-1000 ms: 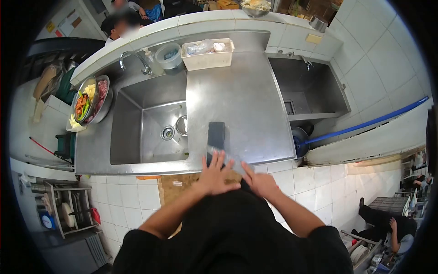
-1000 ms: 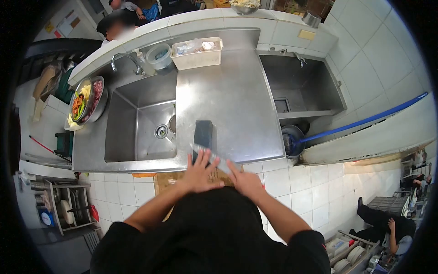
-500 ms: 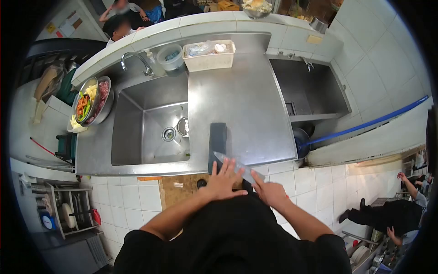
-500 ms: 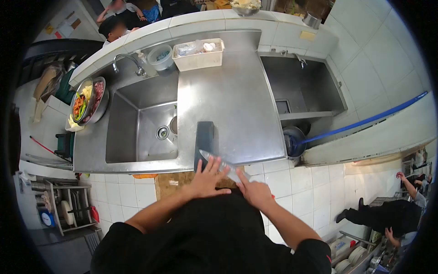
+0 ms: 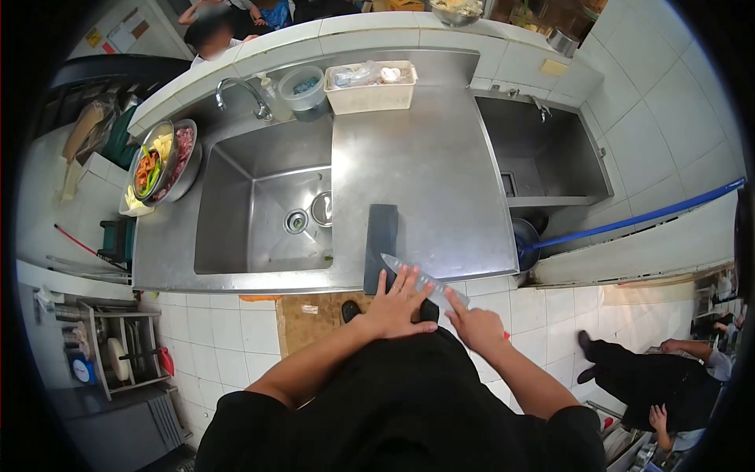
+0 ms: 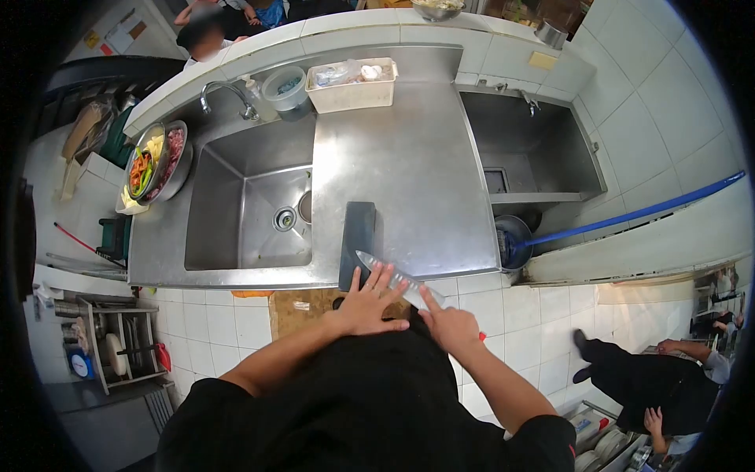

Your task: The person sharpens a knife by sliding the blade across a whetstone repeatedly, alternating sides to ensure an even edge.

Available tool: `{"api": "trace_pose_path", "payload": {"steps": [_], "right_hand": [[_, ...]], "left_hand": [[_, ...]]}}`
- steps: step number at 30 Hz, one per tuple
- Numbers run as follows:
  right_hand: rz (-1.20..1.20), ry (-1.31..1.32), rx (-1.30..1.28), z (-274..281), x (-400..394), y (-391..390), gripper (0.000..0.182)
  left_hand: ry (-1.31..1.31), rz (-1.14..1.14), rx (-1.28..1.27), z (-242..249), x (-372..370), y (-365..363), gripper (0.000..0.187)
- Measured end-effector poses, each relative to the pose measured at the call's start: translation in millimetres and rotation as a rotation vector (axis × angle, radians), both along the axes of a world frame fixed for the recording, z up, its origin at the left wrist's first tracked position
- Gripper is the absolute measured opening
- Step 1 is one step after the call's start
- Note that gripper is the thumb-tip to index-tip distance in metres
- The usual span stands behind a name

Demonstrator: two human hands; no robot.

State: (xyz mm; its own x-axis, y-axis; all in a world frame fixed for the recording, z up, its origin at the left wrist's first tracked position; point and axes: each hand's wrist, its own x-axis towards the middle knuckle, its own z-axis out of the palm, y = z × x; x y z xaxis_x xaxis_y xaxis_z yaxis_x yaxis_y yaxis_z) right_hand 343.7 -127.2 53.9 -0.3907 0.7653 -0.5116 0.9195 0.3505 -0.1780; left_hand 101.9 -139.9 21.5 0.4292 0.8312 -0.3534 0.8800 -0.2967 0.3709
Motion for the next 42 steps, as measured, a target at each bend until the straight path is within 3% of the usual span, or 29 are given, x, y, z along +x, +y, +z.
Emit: {"api": "trace_pose_path", "payload": {"steps": [7, 12, 14, 20, 23, 26, 28, 32, 36, 42], "right_hand": [[-0.037, 0.122, 0.233, -31, -36, 74, 0.06], [0.031, 0.035, 0.076, -1, -6, -2, 0.06], [0.039, 0.067, 0.115, -9, -9, -1, 0.06], [0.019, 0.264, 0.305, -64, -69, 74, 0.06], [0.031, 0.245, 0.26, -53, -69, 65, 0.061], [0.061, 0.165, 0.047, -28, -37, -3, 0.061], [0.07, 0.125, 0.042, -28, -39, 4, 0.06], [0.044, 0.225, 0.152, -52, -73, 67, 0.058], [0.013, 0.268, 0.193, -53, -102, 109, 0.057], [0.097, 0.182, -0.011, -49, -58, 25, 0.06]], "left_hand": [[0.075, 0.089, 0.033, -8, -19, 95, 0.105], [-0.021, -0.005, 0.02, -2, -7, -3, 0.103], [0.019, 0.013, 0.027, -6, -7, -9, 0.1], [0.12, 0.152, -0.007, -20, -54, 103, 0.096], [0.118, 0.131, -0.012, -17, -53, 78, 0.097], [0.073, 0.102, -0.062, -7, -36, 0, 0.099], [0.036, 0.085, -0.079, -3, -32, -21, 0.099], [0.126, 0.196, -0.011, -24, -56, 66, 0.094], [0.161, 0.261, -0.089, -7, -70, 116, 0.093], [0.131, 0.218, 0.094, -14, -39, -31, 0.102]]}}
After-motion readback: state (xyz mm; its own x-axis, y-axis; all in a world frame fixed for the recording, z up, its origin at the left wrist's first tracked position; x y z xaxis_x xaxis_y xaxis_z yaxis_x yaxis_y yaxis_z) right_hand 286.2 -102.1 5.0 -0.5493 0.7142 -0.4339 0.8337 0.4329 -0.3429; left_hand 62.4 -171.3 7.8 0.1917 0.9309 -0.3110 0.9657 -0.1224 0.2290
